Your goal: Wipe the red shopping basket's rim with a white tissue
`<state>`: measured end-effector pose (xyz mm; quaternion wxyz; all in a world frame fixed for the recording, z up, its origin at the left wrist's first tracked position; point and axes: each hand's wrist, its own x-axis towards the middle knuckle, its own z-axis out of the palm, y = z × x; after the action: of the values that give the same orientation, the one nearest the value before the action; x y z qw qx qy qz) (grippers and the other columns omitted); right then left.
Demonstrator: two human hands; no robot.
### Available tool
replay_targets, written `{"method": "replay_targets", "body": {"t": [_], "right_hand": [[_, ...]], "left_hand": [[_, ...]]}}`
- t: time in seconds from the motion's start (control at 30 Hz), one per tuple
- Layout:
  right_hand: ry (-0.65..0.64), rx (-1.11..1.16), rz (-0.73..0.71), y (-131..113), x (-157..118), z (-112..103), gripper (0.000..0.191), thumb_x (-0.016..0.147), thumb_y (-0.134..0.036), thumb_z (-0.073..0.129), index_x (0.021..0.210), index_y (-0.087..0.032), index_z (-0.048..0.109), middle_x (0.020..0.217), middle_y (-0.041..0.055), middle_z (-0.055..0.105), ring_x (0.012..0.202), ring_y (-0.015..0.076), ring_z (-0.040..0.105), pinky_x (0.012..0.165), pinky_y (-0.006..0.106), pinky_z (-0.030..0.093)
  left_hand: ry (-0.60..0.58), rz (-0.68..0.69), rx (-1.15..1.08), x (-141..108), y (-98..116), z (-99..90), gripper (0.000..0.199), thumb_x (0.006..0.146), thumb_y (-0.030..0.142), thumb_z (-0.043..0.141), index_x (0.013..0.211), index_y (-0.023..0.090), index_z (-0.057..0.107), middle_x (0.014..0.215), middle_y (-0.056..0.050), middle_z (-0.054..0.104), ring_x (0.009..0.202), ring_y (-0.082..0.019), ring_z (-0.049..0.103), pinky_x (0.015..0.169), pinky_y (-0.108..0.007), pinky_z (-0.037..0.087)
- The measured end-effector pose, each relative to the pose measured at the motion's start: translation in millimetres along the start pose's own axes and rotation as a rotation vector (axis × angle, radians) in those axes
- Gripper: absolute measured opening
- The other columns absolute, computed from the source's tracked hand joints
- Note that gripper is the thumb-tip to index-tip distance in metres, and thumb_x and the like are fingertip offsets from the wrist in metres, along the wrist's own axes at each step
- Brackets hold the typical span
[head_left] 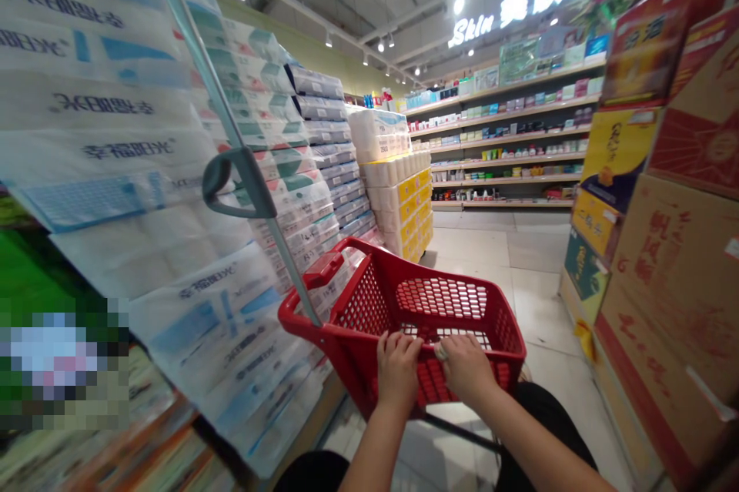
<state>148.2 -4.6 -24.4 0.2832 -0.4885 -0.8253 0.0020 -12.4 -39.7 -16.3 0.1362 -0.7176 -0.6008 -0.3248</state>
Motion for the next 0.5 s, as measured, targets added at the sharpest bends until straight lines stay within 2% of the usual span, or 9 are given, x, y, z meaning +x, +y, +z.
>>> {"method": "replay_targets", "body": {"t": [0.13,0.27,0.33,0.4,0.5], "right_hand": [[0.077,-0.038,0.083,2.0,-5.3,0.1,0.015,0.083,-0.012,0.048,0.078,-0.019,0.06,0.084,0.0053,0.063,0.086,0.0212,0.052,0.085,0.033,0.029],[0.118,-0.008,0.054,-8.8,-5.2,7.6,0.022,0.089,-0.01,0.042,0.095,-0.02,0.061,0.093,0.0052,0.063,0.092,0.02,0.053,0.09,0.032,0.028],[0.091,0.006,0.004,-8.4,-5.4,9.3,0.025,0.09,-0.01,0.039,0.1,-0.021,0.06,0.095,0.0047,0.064,0.093,0.019,0.054,0.092,0.032,0.028],[0.032,0.022,-0.033,-5.0,-5.4,8.9,0.024,0.09,-0.011,0.04,0.095,-0.022,0.06,0.091,0.0034,0.064,0.09,0.0182,0.055,0.092,0.032,0.028],[-0.039,0.031,0.006,-5.7,-0.5,5.7,0.021,0.089,-0.013,0.042,0.086,-0.021,0.061,0.087,0.0041,0.064,0.086,0.0184,0.057,0.088,0.033,0.03]], "left_hand": [[0.023,-0.016,-0.008,-0.5,1.8,2.4,0.029,0.084,0.014,0.056,0.104,0.032,0.065,0.097,0.002,0.068,0.105,-0.019,0.052,0.109,-0.046,0.024],[0.017,-0.013,0.025,0.6,1.8,4.1,0.03,0.083,0.012,0.056,0.103,0.032,0.065,0.097,0.003,0.068,0.104,-0.019,0.052,0.109,-0.046,0.025],[0.007,-0.002,0.03,0.1,0.2,4.2,0.029,0.083,0.013,0.055,0.103,0.032,0.065,0.098,0.004,0.068,0.104,-0.019,0.052,0.108,-0.046,0.025],[0.021,0.009,0.023,-1.6,-1.6,5.4,0.028,0.084,0.014,0.055,0.103,0.032,0.065,0.098,0.003,0.068,0.104,-0.019,0.052,0.108,-0.046,0.026],[0.076,0.012,0.004,-5.0,-2.3,9.3,0.028,0.083,0.013,0.055,0.1,0.032,0.066,0.097,0.003,0.069,0.102,-0.02,0.052,0.107,-0.045,0.026]]}}
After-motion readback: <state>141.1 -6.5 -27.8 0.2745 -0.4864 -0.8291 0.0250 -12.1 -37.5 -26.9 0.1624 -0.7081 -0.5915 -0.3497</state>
